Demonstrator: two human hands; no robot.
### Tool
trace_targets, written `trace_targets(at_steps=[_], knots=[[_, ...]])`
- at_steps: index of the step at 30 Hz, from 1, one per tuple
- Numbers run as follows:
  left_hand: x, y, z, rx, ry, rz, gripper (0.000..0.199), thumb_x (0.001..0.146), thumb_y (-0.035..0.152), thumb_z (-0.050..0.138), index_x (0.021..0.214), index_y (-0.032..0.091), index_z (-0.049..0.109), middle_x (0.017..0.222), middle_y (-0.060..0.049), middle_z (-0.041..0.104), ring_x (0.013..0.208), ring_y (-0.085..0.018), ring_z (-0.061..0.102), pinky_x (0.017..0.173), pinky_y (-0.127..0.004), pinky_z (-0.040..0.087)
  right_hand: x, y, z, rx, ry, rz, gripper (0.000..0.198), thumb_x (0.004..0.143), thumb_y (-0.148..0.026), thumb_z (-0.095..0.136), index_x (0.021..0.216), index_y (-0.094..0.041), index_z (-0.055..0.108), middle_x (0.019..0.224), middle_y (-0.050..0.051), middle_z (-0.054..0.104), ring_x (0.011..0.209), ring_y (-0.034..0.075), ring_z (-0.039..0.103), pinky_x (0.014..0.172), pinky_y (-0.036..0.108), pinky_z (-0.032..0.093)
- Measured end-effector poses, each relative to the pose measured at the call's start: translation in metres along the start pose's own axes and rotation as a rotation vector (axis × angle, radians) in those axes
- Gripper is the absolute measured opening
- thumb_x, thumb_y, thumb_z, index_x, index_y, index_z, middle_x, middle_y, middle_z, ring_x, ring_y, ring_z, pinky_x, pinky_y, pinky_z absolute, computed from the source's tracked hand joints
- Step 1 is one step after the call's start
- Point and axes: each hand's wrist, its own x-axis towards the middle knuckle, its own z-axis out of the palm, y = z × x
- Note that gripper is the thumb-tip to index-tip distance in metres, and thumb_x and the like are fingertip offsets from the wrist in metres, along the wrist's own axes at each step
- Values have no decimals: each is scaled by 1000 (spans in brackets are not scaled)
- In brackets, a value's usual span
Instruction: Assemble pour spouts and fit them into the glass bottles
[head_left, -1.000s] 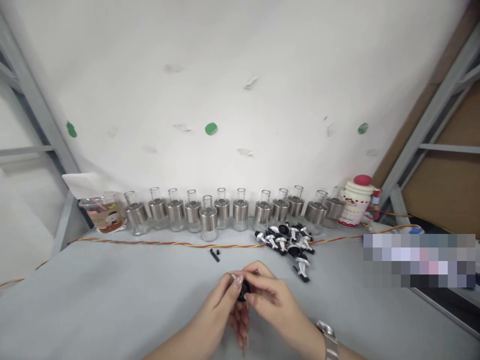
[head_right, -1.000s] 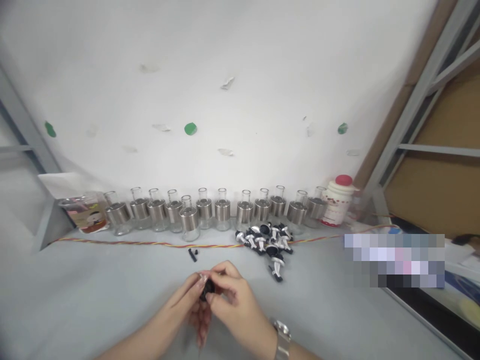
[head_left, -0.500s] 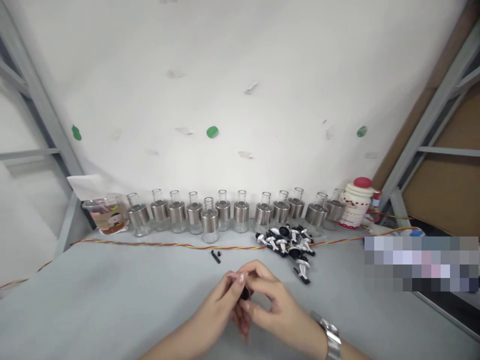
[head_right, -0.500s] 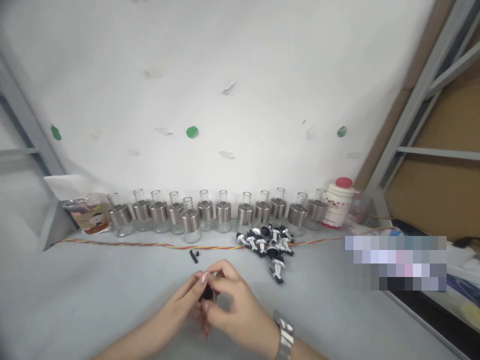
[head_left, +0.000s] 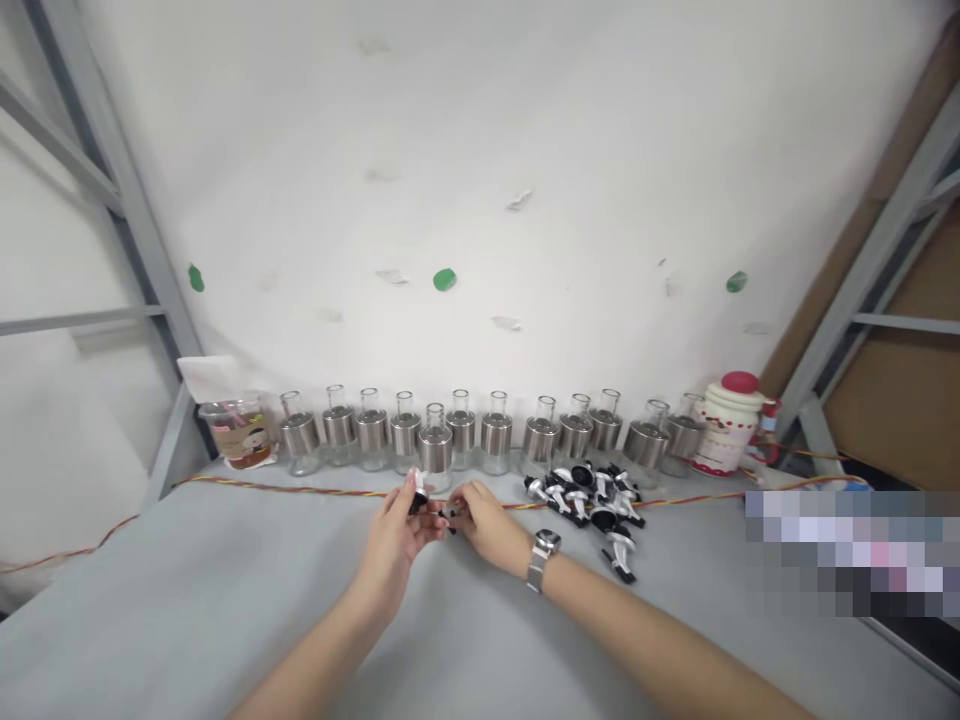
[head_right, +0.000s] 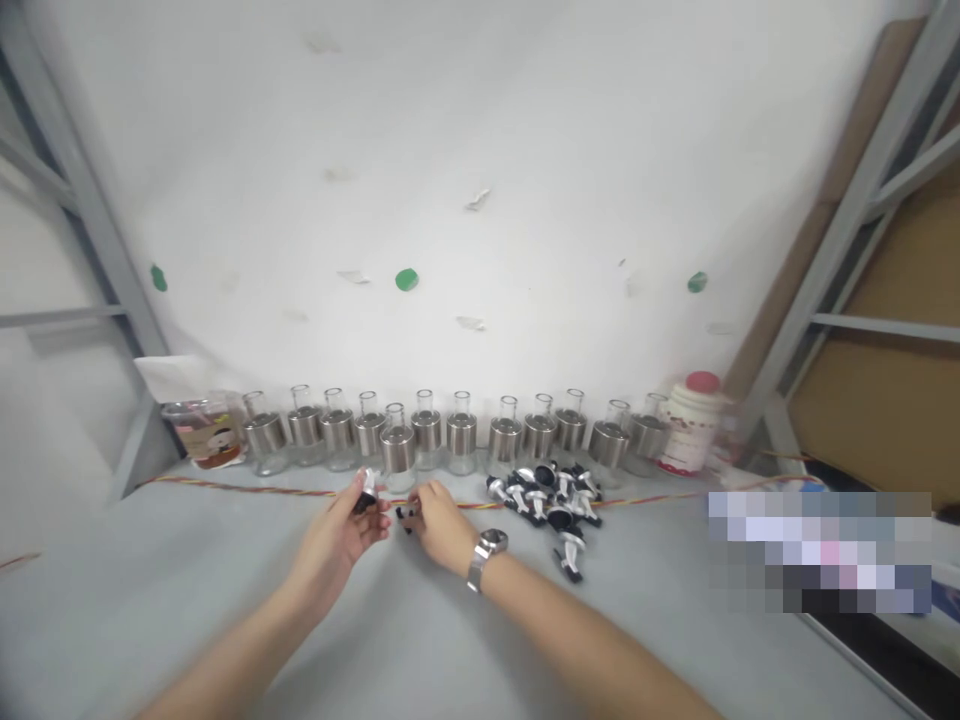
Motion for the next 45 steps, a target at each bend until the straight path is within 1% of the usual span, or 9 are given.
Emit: trace_targets(at_steps=[8, 17, 20, 25, 32, 35, 38, 41, 45], knots=[[-6, -1, 7, -18, -49, -31, 31, 74, 45, 55, 74, 14, 51, 57, -1, 58, 47, -13, 55, 48, -24, 42, 2, 1, -4, -171, -46, -40, 13, 80, -10, 42, 81, -16, 54, 84, 7, 53, 82, 19, 49, 76, 31, 42], [-18, -3, 16, 115, -104, -70, 30, 74, 45, 54, 77, 16, 50, 58, 0, 57, 46, -12, 54, 45, -25, 43, -59, 0, -42, -273, -72, 2, 23, 78, -3, 38, 82, -15, 57, 84, 8, 56, 83, 20, 51, 78, 33, 40], [-24, -10, 19, 243, -199, -40, 29, 76, 45, 51, 78, 16, 49, 59, 0, 55, 46, -11, 53, 43, -24, 43, -68, 3, -57, -129, 26, 94, 23, 81, -9, 38, 91, -17, 57, 89, 7, 56, 85, 18, 52, 78, 31, 41], [-33, -25, 20, 429, -376, 77, 21, 74, 35, 58, 82, 18, 47, 74, 1, 53, 54, -10, 54, 47, -23, 46, -63, 4, -77, 431, 185, 318, 11, 75, -25, 52, 78, -17, 58, 72, 2, 57, 64, 15, 54, 64, 29, 44], [-39, -30, 22, 525, -399, 29, 22, 75, 36, 56, 86, 19, 45, 75, 1, 51, 58, -10, 53, 49, -22, 44, -66, -16, -79, 961, 136, 440, 23, 67, -36, 64, 72, -15, 58, 68, 2, 60, 63, 13, 54, 61, 27, 42], [-39, -31, 20, 659, -376, 48, 22, 76, 38, 54, 87, 20, 47, 74, 1, 52, 58, -12, 52, 50, -22, 42, -68, -20, -78, 1046, 127, 478, 23, 66, -35, 66, 74, -14, 61, 67, 1, 58, 61, 11, 52, 62, 26, 41], [-40, -31, 16, 887, -343, 192, 20, 75, 35, 55, 90, 22, 52, 79, 0, 56, 64, -14, 52, 58, -24, 40, -69, -21, -78, 1013, 103, 456, 26, 69, -36, 64, 82, -14, 61, 61, -1, 54, 56, 9, 48, 56, 23, 38], [-42, -29, 13, 1048, -356, 320, 20, 74, 32, 56, 92, 23, 54, 84, -1, 59, 70, -16, 53, 64, -25, 39, -70, -23, -76, 1026, 13, 421, 38, 70, -39, 62, 100, -18, 51, 58, -5, 49, 52, 9, 47, 50, 22, 35], [-43, -28, 13, 1135, -390, 319, 20, 75, 32, 55, 93, 24, 53, 83, -1, 59, 67, -16, 53, 62, -24, 38, -73, -27, -71, 1015, -92, 389, 44, 71, -40, 61, 104, -18, 43, 58, -7, 46, 49, 8, 45, 48, 21, 33]])
